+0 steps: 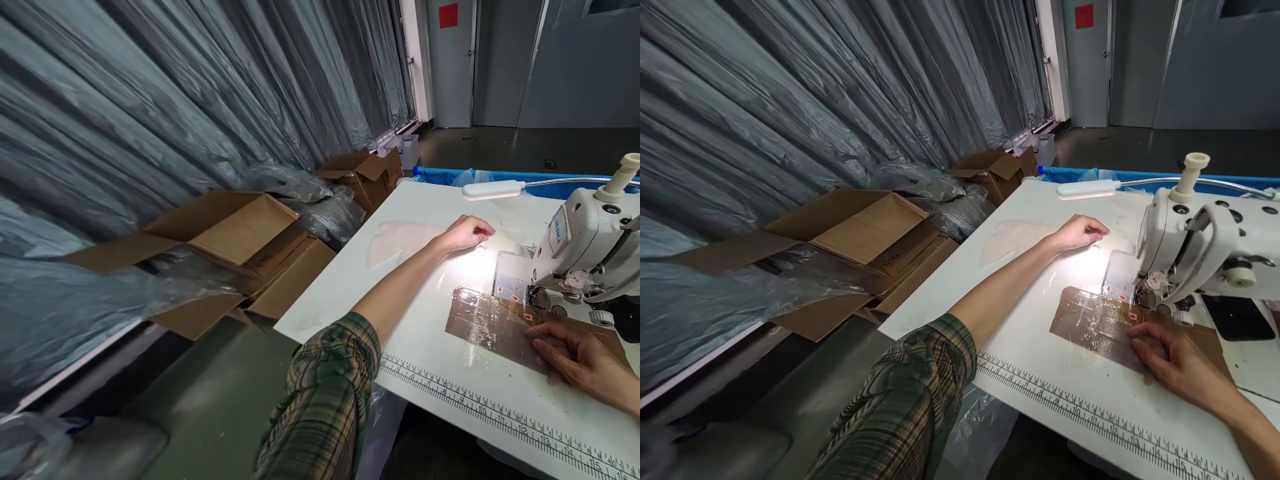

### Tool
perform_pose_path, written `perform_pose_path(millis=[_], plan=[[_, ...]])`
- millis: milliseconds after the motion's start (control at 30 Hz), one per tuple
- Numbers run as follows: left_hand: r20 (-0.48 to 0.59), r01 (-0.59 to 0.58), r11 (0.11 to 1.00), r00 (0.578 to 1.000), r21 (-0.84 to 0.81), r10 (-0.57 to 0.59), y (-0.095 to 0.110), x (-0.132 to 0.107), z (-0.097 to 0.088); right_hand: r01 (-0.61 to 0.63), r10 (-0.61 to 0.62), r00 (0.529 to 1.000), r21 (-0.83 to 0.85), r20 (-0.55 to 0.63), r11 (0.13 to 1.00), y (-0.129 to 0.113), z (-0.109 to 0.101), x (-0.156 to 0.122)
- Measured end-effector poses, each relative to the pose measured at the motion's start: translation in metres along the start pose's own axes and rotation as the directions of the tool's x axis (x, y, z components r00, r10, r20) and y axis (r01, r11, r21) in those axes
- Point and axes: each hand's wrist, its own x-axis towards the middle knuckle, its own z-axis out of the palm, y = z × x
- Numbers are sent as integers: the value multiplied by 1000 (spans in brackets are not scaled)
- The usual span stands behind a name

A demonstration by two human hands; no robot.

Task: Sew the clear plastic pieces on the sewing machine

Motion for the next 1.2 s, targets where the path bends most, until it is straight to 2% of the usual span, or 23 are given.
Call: perform_pose_path(millis=[133,433,500,567,633,700,800,867,933,1033,1067,1200], plan=[[-13,51,999,999,-16,-51,-2,-2,-4,-4,4,1000,-11,-3,1000,1,0,-1],[1,63,997,998,45,-63,6,-7,-3,7,-8,1000,-103,-8,995,7,-3,3],[-20,16,992,1000,123,-14,7,-12,-3,13,-13,1000,-104,0,995,1,-5,2],[-59,-98,966,992,238,115,7,-23,-2,27,-26,999,-53,25,998,-10,-6,-1],[-80,-234,904,957,358,280,8,-41,3,30,-32,999,39,41,999,-23,-10,-6],[-12,-385,825,904,413,428,11,-65,11,20,-25,998,95,57,995,-32,-14,-12],[208,-609,736,793,297,572,18,-104,26,8,-16,990,58,138,998,-35,-23,-18],[294,-676,705,733,214,613,24,-123,35,11,-11,987,-1,159,1000,-30,-29,-19],[333,-697,677,712,235,618,31,-133,42,14,-12,998,-44,59,999,-22,-34,-18],[379,-685,627,728,371,571,42,-136,49,15,-21,976,-30,-217,999,-13,-42,-13],[386,-678,613,735,406,557,44,-136,50,9,-12,965,-12,-263,1000,-10,-44,-12],[324,-664,614,746,428,582,46,-137,50,-42,42,973,6,-227,999,-8,-46,-12]])
